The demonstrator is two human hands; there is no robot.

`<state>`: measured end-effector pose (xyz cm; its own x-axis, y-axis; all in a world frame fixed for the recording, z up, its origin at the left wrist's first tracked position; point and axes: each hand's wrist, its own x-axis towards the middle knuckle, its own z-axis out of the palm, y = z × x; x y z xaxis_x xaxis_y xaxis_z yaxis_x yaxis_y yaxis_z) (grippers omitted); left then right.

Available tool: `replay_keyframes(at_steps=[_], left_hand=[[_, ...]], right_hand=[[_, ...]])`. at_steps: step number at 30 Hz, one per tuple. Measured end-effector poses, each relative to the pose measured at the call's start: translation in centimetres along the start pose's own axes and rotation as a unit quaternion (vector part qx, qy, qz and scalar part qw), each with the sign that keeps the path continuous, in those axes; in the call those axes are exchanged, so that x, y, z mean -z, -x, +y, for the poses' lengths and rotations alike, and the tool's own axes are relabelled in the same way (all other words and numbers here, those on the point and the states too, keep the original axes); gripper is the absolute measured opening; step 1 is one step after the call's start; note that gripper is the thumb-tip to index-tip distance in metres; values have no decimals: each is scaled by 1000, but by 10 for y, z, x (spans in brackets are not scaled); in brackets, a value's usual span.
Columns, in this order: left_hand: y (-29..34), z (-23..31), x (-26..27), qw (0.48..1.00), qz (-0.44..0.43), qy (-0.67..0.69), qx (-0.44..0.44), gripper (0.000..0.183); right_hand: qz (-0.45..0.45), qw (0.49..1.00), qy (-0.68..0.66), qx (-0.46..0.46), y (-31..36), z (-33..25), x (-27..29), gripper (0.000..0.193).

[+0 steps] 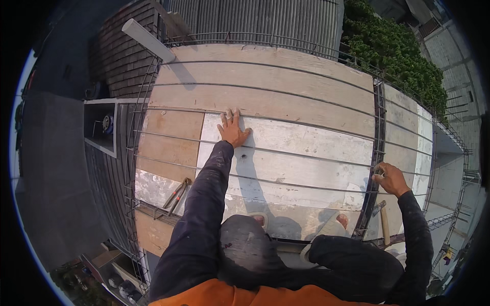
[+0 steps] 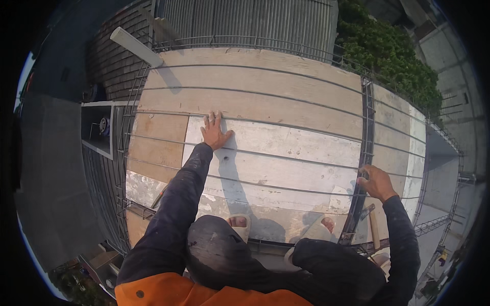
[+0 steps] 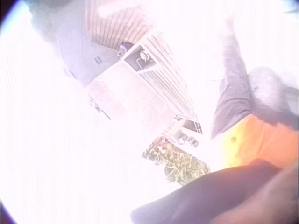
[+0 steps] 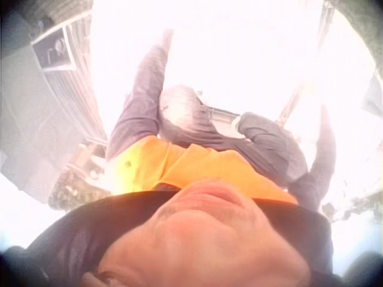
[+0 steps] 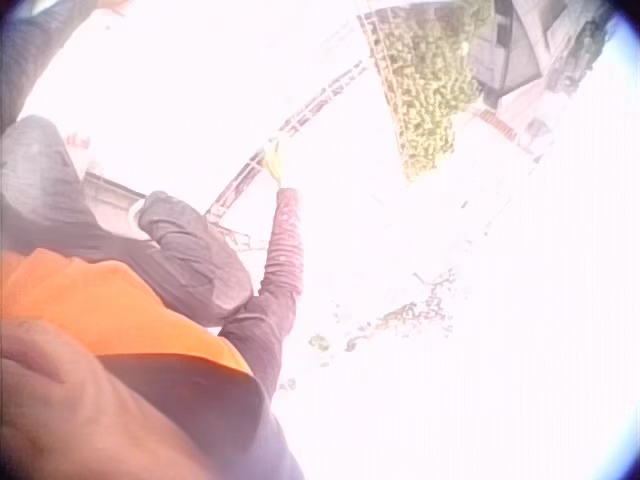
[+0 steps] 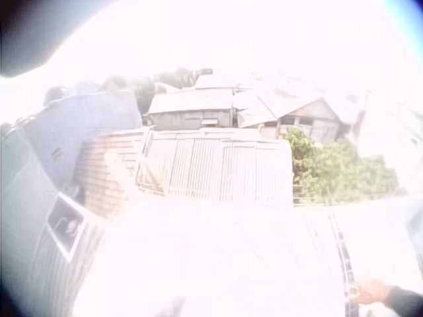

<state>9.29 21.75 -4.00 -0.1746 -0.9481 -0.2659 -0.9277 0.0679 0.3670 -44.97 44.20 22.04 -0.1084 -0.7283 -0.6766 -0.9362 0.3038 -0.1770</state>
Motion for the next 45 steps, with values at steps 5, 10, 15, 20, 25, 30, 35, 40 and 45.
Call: replay_keyframes(at_steps=[5,10,15,20,25,30,35,40,45], left_hand=[[12,9,21,998,-21,2,60,111],[38,-11,34,994,-70,-22,78,114],[39,-28,35,992,-107,-42,48,111],[41,-25,38,993,-102,-27,51,109],[42,-31,44,995,-96,28,27,104],[63,-49,37,993,-42,29,-103,67],[87,-34,13,975,8,-14,-223,34],[82,-33,0,976,60,-2,-209,19],[81,-33,-1,967,104,2,-234,15]], right_hand=[[17,996,79,40,-44,37,-42,56],[125,985,58,108,-108,-15,-26,39],[107,978,86,159,-156,-123,-6,41],[74,968,89,221,-120,-176,16,40],[64,978,98,175,-77,-158,34,39],[0,986,145,79,-65,-94,-5,41],[-4,984,160,74,-78,-60,-74,57],[85,981,143,100,-107,-77,-121,58],[148,980,118,63,-118,-81,-148,46]])
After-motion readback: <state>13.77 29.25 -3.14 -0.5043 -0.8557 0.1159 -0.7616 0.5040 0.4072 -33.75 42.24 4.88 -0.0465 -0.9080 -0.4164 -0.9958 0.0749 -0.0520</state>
